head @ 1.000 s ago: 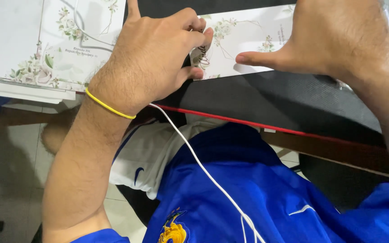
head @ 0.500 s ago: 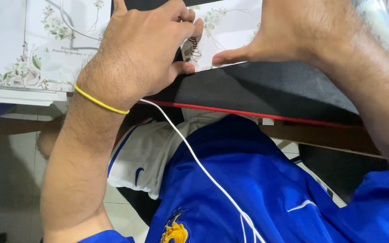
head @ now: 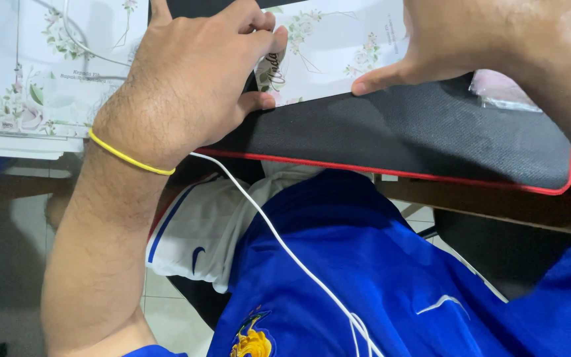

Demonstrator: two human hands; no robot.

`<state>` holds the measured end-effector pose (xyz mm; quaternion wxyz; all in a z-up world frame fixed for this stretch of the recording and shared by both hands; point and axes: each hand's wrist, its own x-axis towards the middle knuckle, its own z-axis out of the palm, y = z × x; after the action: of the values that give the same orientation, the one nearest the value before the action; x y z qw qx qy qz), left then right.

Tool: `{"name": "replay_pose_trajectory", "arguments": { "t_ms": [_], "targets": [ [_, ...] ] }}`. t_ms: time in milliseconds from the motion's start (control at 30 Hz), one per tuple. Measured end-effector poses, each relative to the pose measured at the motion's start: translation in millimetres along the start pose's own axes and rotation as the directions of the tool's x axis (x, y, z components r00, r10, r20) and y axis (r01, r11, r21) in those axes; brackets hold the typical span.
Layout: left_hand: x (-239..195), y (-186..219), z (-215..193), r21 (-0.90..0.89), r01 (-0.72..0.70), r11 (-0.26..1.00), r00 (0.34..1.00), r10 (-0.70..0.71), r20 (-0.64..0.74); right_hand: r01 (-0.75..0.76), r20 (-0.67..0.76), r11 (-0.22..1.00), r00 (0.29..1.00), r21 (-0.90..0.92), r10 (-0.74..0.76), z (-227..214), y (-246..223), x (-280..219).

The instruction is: Folding printed invitation cards and inserting them into clear plastic sleeves

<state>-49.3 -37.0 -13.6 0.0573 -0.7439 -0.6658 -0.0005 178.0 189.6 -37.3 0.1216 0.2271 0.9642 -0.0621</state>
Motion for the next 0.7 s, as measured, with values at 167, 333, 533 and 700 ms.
{"name": "replay_pose_trajectory", "arguments": {
  "t_ms": [167,333,533,700],
  "targets": [
    [0.2,-0.7,-2.2,-0.002,-0.007,1.0,1.0,0.007,0.013,-0.019,0.064,0.996,0.998,0.084,0.014,9.6,35.2,-9.4],
    [0.7,-1.1,-1.9,-0.088,0.016,0.996,0.999,-0.013,0.033,0.1,0.187,0.993,0.978,-0.057,-0.088,-10.7,48.6,-19.5],
    [0.0,-1.0,-2.7,-0.058,0.006,0.998,1.0,-0.004,0.026,0.248,0.142,0.968,0.96,-0.021,-0.243,12.6,89.5,-25.7],
    [3.0,-2.0,-7.8,-0.065,0.013,0.998,0.997,-0.008,0.071,0.201,0.206,0.974,0.954,0.102,-0.218,18.2,100.3,-14.5]
  ]
}}
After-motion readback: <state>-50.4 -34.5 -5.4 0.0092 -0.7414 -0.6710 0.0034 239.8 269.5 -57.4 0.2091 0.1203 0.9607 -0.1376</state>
